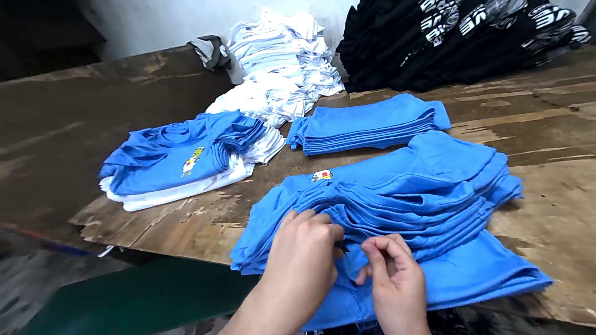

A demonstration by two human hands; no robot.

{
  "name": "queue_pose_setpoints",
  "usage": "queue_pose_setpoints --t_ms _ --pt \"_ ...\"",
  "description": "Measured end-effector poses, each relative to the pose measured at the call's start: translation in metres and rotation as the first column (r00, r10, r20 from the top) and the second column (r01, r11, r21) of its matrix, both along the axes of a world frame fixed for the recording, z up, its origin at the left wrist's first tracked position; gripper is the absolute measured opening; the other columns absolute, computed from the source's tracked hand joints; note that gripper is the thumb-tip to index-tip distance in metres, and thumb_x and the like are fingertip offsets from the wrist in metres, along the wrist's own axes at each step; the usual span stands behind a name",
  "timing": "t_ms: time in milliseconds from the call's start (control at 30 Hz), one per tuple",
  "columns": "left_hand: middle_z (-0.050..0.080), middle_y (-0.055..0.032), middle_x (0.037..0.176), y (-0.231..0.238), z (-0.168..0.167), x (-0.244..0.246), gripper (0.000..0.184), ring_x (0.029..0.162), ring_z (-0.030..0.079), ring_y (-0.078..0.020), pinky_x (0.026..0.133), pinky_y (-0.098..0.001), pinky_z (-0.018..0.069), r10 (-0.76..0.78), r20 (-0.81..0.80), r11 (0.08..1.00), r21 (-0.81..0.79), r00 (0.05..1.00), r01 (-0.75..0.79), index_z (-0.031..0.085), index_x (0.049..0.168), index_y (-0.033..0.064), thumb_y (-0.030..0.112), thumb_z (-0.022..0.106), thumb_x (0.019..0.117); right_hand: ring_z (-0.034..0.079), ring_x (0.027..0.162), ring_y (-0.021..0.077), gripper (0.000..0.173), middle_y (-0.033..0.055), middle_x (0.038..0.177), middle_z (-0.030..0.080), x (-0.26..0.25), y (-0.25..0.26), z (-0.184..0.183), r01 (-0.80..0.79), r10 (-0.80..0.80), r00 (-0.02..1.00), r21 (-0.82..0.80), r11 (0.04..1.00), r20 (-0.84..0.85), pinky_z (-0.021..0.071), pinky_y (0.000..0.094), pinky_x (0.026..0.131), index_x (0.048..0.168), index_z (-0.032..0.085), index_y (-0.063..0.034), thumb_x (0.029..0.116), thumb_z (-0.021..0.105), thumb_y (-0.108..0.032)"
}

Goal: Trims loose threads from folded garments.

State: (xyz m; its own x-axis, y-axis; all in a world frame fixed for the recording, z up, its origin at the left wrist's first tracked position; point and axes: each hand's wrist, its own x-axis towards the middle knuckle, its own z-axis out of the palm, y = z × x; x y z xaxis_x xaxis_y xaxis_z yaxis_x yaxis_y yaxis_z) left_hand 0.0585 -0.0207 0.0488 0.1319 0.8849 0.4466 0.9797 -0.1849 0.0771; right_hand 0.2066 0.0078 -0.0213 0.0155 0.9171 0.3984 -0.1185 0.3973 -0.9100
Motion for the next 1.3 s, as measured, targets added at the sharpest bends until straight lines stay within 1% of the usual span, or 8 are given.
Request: queue_pose_setpoints --t_ms 167,300,533,700,1000,1100,1167,1300 --pt "0.067 -0.0076 0.091 0.004 -0.006 -0.008 0.044 0.085 0.068 -0.0309 0.073 -0.0569 0.0545 0.025 0.072 0.995 -0.094 0.997 -0.019 0.073 0.109 0.0151 0.018 0.089 0.0674 0.065 0.093 0.0088 0.027 0.0047 0.095 0.062 0.046 -0.013 -0.024 -0.174 -0.007 0.925 0.437 0.882 0.381 0.0566 0.0231 0.085 0.089 0.059 -0.0110 0.1076 0.047 -0.026" --pt "0.063 -0.0074 0.075 0.043 -0.046 -0.018 0.021 0.067 0.066 -0.0266 0.059 -0.0474 0.0554 0.109 0.185 0.943 0.291 0.977 -0.160 0.065 0.094 0.0064 -0.002 0.074 0.0764 0.070 0.089 0.0256 0.059 0.0080 0.071 0.068 0.074 -0.021 -0.054 -0.473 -0.013 0.746 0.544 0.693 0.665 0.0445 0.0395 0.111 0.063 0.061 -0.0104 0.1027 0.051 -0.052" --pt "0.064 -0.0008 0.088 0.046 -0.053 -0.033 0.020 0.080 0.065 -0.0169 0.071 -0.0413 0.0589 -0.079 0.247 0.985 0.169 0.966 0.037 0.072 0.099 0.0138 0.006 0.071 0.0802 0.063 0.085 0.0164 0.013 0.0054 0.097 0.069 0.033 -0.025 -0.013 -0.179 -0.284 0.681 0.530 0.829 0.675 0.0524 0.0279 0.071 0.100 0.080 -0.0213 0.0929 0.073 -0.029" --pt "0.070 0.0110 0.104 0.011 -0.048 -0.052 0.023 0.098 0.065 -0.0058 0.086 -0.0331 0.0566 -0.232 0.281 0.968 0.157 0.931 0.194 0.077 0.113 0.0266 0.033 0.073 0.0915 0.060 0.084 0.0139 0.010 -0.0010 0.094 0.069 0.007 -0.012 -0.038 -0.159 -0.345 0.754 0.665 0.730 0.559 0.0486 0.0281 0.073 0.096 0.080 -0.0260 0.0931 0.071 -0.026" --pt "0.073 0.0092 0.101 -0.022 -0.069 -0.056 0.019 0.100 0.063 -0.0084 0.095 -0.0366 0.0439 -0.454 0.212 0.886 0.205 0.865 0.415 0.078 0.106 0.0281 0.019 0.062 0.1011 0.053 0.091 0.0034 0.005 -0.0050 0.093 0.058 0.029 -0.024 -0.044 -0.157 -0.129 0.902 0.591 0.791 0.412 0.0429 0.0153 0.079 0.097 0.078 -0.0261 0.0930 0.077 -0.029" --pt "0.072 0.0088 0.102 -0.022 -0.061 -0.057 0.016 0.098 0.063 -0.0078 0.092 -0.0355 0.0456 -0.382 0.246 0.920 0.189 0.891 0.343 0.078 0.107 0.0261 0.026 0.064 0.1009 0.059 0.096 0.0100 0.024 -0.0040 0.091 0.066 0.045 -0.023 -0.035 -0.212 -0.117 0.862 0.560 0.801 0.493 0.0441 0.0290 0.091 0.082 0.073 -0.0230 0.0928 0.073 -0.045" --pt "0.071 0.0097 0.101 -0.025 -0.056 -0.055 0.022 0.094 0.065 -0.0035 0.085 -0.0279 0.0555 -0.241 0.323 0.970 0.109 0.915 0.217 0.076 0.112 0.0248 0.039 0.067 0.0976 0.059 0.100 0.0155 0.034 -0.0005 0.100 0.068 0.052 -0.026 -0.025 -0.133 -0.247 0.754 0.510 0.850 0.609 0.0437 0.0368 0.094 0.098 0.075 -0.0222 0.0920 0.068 -0.055" --pt "0.065 0.0093 0.068 -0.022 -0.050 -0.022 0.031 0.059 0.060 -0.0015 0.055 -0.0242 0.0515 0.153 0.566 0.964 -0.267 0.810 0.004 0.074 0.083 0.0177 0.048 0.073 0.0892 0.064 0.110 0.0238 0.016 0.0029 0.112 0.074 0.035 -0.019 -0.025 -0.135 -0.355 0.647 0.560 0.818 0.675 0.0478 0.0442 0.097 0.097 0.081 -0.0252 0.0936 0.071 -0.037"
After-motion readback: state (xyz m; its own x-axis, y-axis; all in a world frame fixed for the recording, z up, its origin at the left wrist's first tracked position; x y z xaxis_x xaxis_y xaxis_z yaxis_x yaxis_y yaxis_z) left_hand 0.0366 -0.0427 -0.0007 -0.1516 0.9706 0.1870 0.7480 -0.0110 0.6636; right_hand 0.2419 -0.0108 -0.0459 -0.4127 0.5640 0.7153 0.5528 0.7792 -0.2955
